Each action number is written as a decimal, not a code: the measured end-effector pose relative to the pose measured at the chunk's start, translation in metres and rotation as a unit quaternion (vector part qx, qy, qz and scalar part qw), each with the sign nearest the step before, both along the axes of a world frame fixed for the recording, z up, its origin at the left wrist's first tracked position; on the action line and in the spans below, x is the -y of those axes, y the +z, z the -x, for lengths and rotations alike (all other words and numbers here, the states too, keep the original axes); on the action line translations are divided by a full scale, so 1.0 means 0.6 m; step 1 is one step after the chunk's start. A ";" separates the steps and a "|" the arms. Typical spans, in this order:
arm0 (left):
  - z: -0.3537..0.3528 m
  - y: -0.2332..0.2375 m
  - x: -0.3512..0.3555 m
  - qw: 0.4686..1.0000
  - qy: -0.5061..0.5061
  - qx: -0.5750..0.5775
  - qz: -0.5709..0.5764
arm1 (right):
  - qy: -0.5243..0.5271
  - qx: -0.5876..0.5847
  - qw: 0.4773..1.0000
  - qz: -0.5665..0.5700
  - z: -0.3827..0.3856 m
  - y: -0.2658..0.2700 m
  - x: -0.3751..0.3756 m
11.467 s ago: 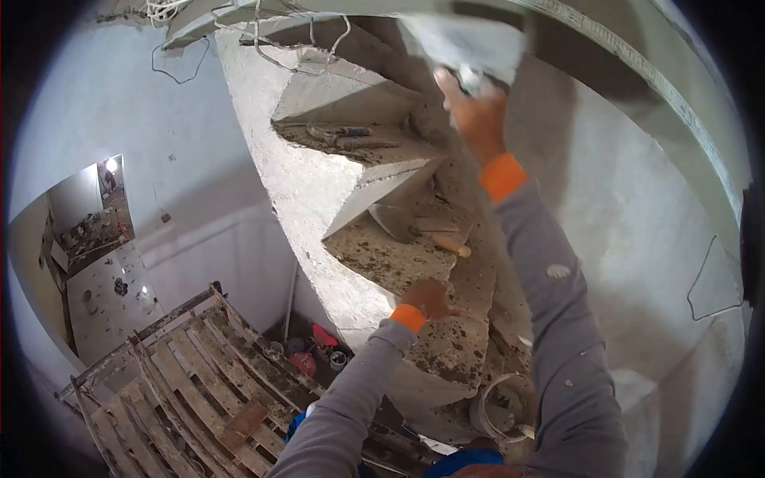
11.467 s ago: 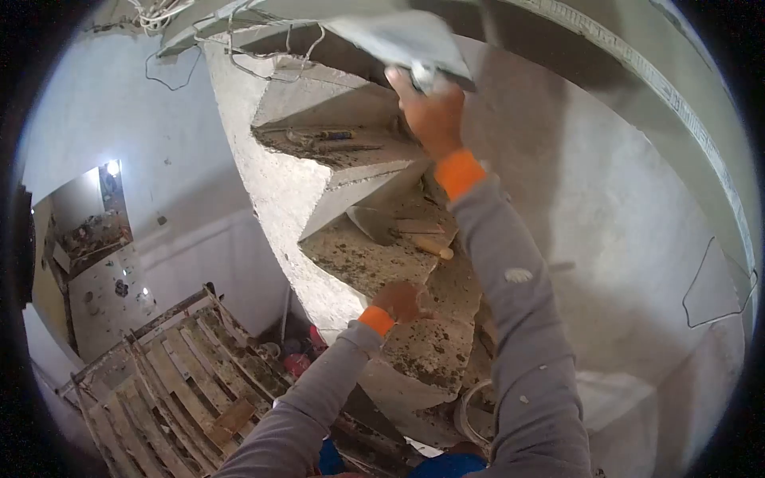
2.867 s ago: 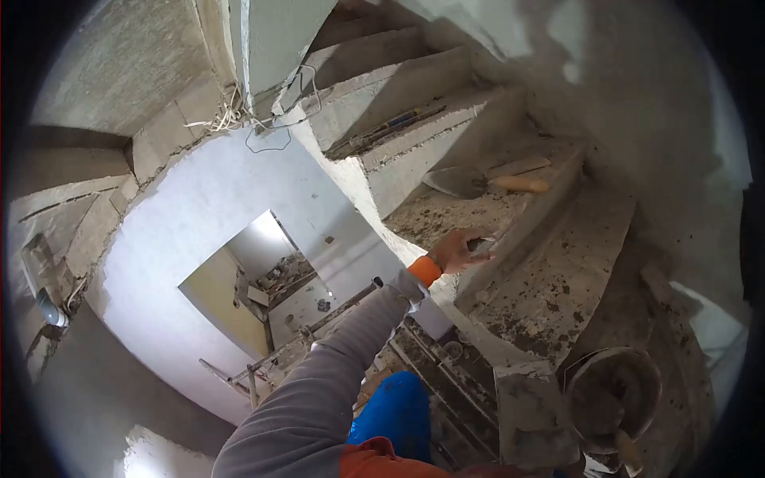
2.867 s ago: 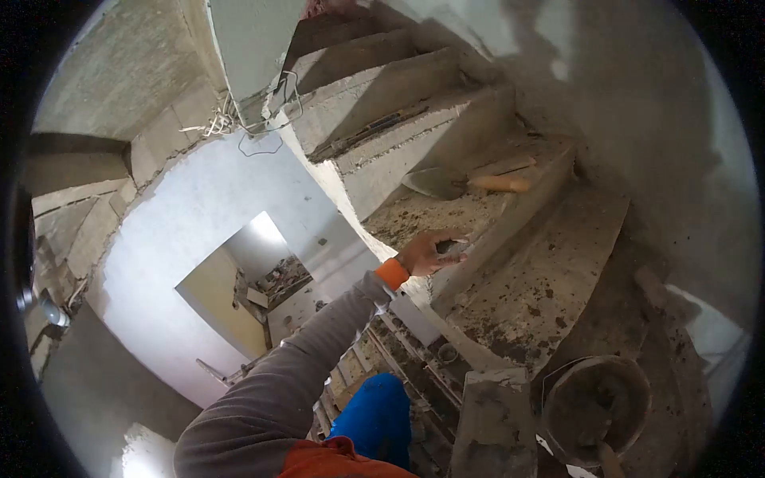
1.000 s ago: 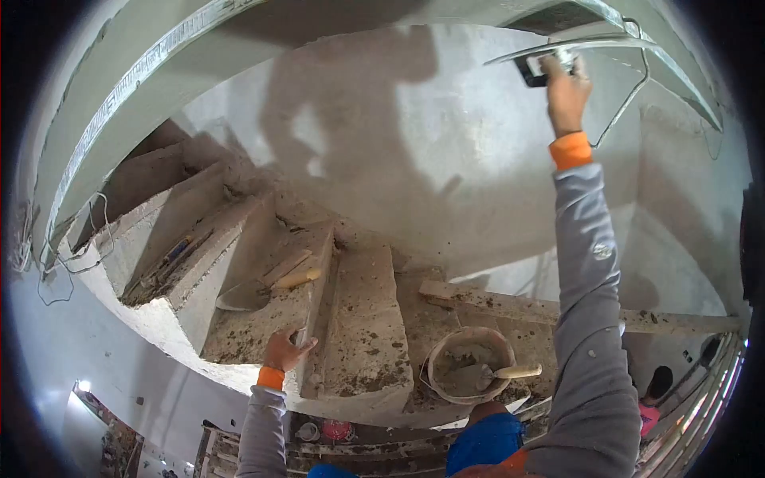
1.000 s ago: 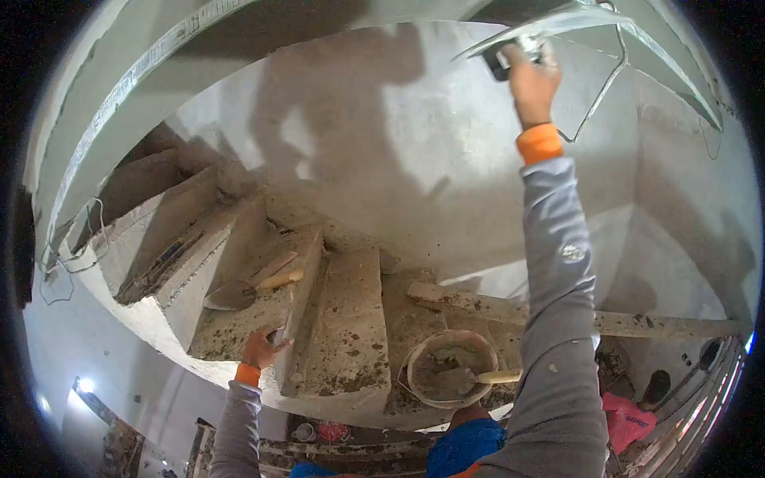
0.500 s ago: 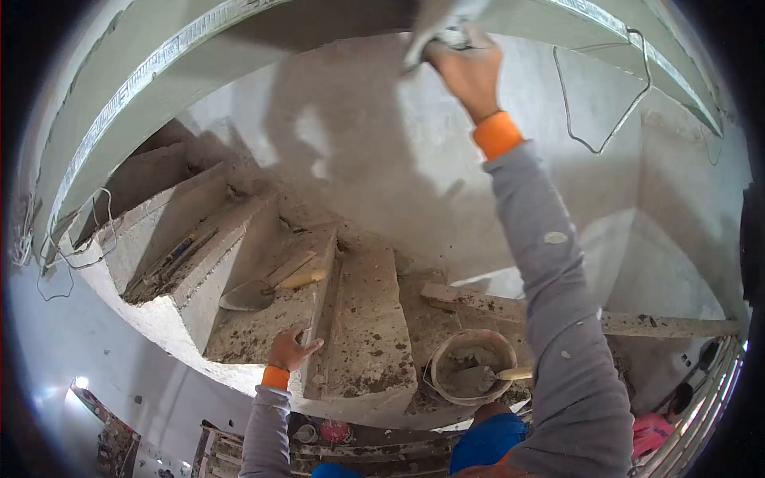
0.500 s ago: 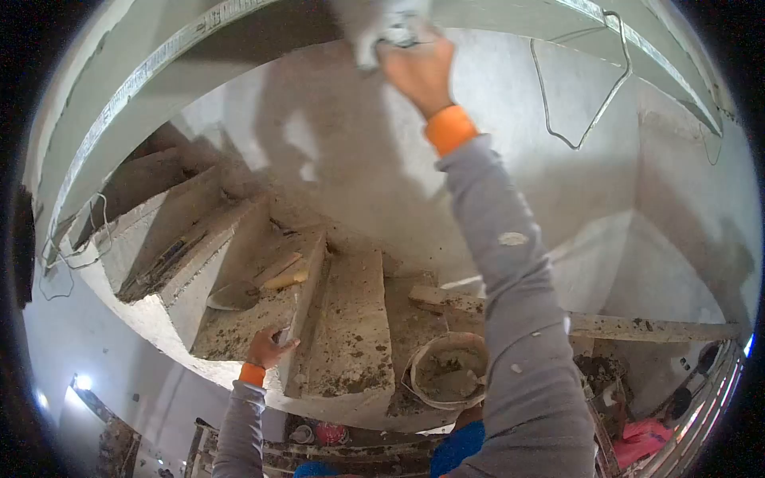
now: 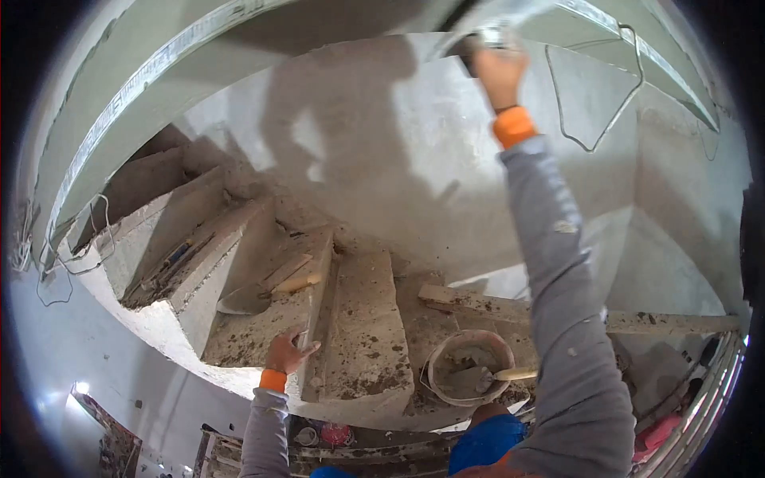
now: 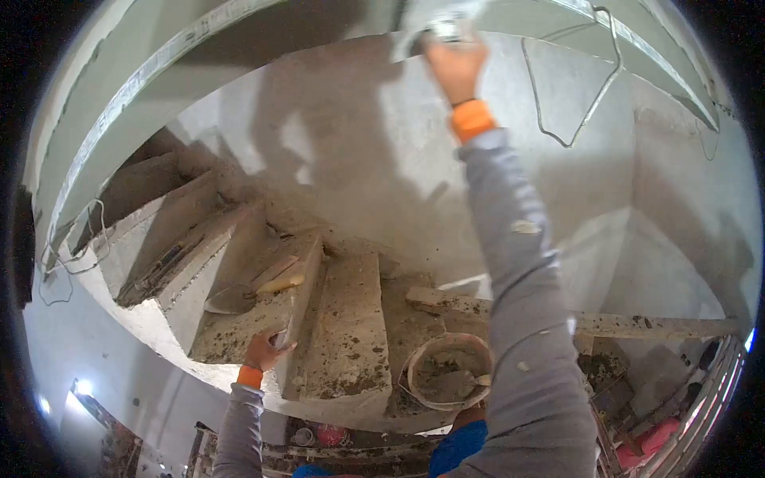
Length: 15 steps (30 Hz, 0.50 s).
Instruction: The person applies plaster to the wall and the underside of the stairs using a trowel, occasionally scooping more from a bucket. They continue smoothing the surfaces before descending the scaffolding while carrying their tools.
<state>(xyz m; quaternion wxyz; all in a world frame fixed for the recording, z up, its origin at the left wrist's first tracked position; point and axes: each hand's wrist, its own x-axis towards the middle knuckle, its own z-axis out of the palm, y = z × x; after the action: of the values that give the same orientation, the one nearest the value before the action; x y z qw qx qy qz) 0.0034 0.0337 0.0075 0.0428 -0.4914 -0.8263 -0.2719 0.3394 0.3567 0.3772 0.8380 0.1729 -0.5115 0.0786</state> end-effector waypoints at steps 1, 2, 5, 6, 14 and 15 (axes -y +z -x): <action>-0.001 0.002 0.001 1.000 -0.006 0.000 -0.002 | -0.038 -0.005 0.999 -0.023 0.030 -0.003 0.016; -0.004 0.003 0.006 1.000 -0.009 -0.001 -0.002 | -0.073 -0.010 0.996 -0.043 0.064 -0.010 0.037; -0.005 0.002 0.005 1.000 -0.018 -0.006 -0.025 | -0.105 0.009 0.994 0.031 0.113 -0.018 0.080; -0.002 0.003 0.004 1.000 -0.005 -0.008 -0.009 | -0.077 0.022 0.996 0.026 0.097 -0.024 0.082; 0.010 -0.008 0.003 0.999 -0.009 -0.042 0.010 | 0.060 0.010 0.986 0.155 -0.092 -0.017 0.009; 0.011 -0.010 0.005 0.999 -0.002 -0.050 0.014 | 0.029 0.015 0.987 0.156 -0.083 -0.012 0.010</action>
<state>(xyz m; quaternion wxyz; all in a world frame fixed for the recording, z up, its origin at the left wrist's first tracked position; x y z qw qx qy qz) -0.0035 0.0309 0.0016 0.0765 -0.5062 -0.8262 -0.2352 0.3895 0.3504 0.3699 0.8444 0.0535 -0.5000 0.1848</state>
